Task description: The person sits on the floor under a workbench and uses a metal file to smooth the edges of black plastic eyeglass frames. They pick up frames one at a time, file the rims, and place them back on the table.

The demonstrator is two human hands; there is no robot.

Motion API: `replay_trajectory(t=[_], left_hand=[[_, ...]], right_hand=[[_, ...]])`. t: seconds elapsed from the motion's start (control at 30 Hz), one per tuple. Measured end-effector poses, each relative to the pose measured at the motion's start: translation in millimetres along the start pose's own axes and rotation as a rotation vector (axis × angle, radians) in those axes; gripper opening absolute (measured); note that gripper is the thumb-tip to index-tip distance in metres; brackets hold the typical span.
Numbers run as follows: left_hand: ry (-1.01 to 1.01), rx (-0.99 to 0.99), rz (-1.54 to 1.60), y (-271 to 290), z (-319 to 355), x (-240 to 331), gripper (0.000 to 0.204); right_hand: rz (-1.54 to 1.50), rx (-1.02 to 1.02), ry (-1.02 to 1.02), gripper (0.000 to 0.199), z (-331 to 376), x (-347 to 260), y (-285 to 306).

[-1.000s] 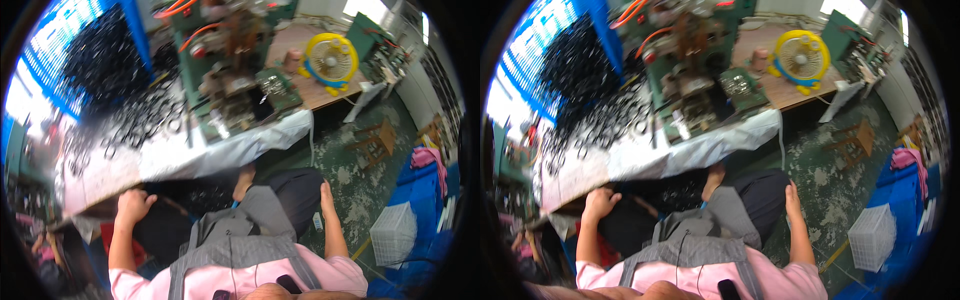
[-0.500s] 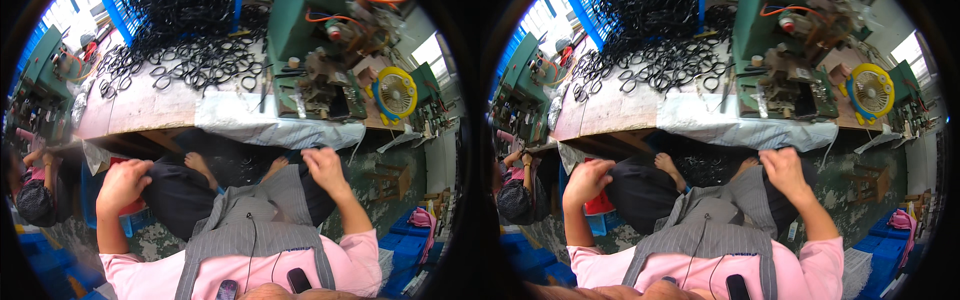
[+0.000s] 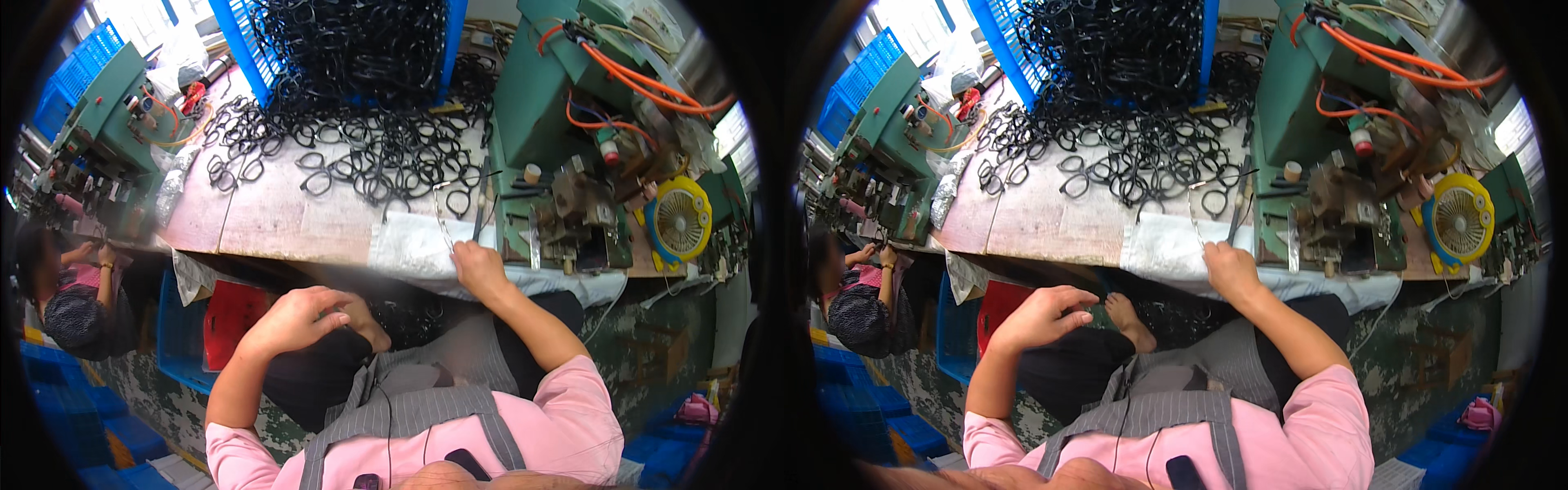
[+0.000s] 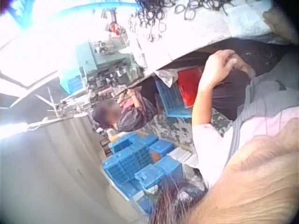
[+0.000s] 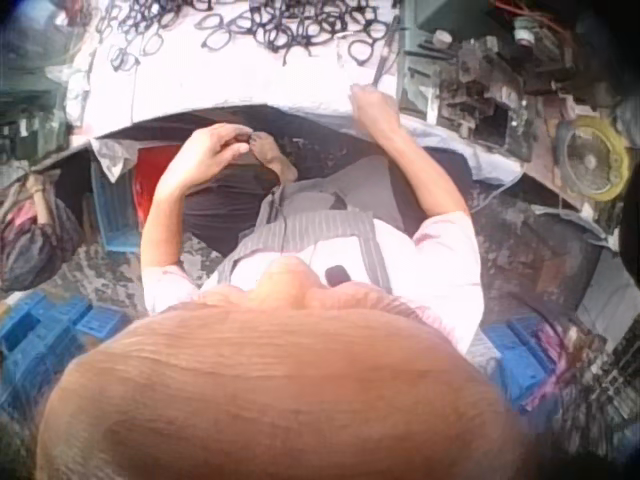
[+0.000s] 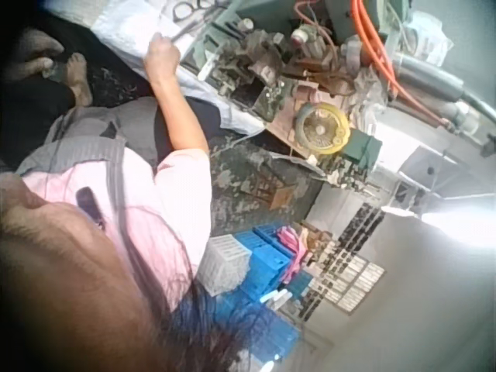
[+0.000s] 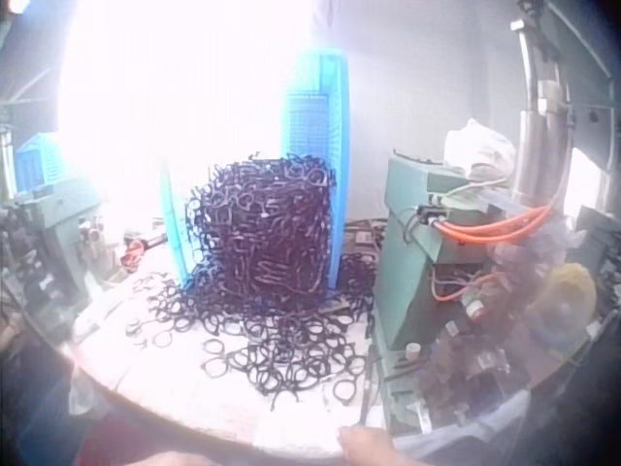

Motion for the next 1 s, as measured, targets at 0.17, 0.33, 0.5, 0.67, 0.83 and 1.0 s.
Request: replay_trajectory(t=[0.17,0.33,0.5,0.67,0.83,1.0], left_hand=[[0.171,0.112,0.332,4.3,-57.2,-43.3,0.027],[0.163,0.124,0.662,6.7,-148.4,-56.6,0.033],[-0.045,0.009,0.997,5.5,-168.9,-35.7,0.031],[-0.044,0.191,0.863,14.2,-138.3,-27.8,0.02],[-0.196,0.337,0.372,11.2,-102.7,20.4,0.015],[-0.378,0.576,0.081,4.6,-48.3,71.8,0.008]], right_hand=[[-0.059,0.148,0.279,0.01,4.0,-9.3,46.8],[-0.13,0.293,0.658,0.025,18.9,-25.2,98.2],[-0.126,0.295,0.667,0.026,13.5,-6.3,103.7],[-0.253,0.287,0.6,0.017,13.6,-1.3,101.0],[-0.493,0.339,0.281,0.025,37.5,0.7,112.3],[-0.302,0.415,0.209,0.016,56.5,-26.8,141.8]])
Point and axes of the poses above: each hand's wrist, its own z-axis away from the middle knuckle, its own y-axis out of the back of the hand, x = y × z, the point moved 9 cm from there along -z, towards the middle knuckle, and after that the axes turned 7 degrees about -x, right-handed, at the moved point
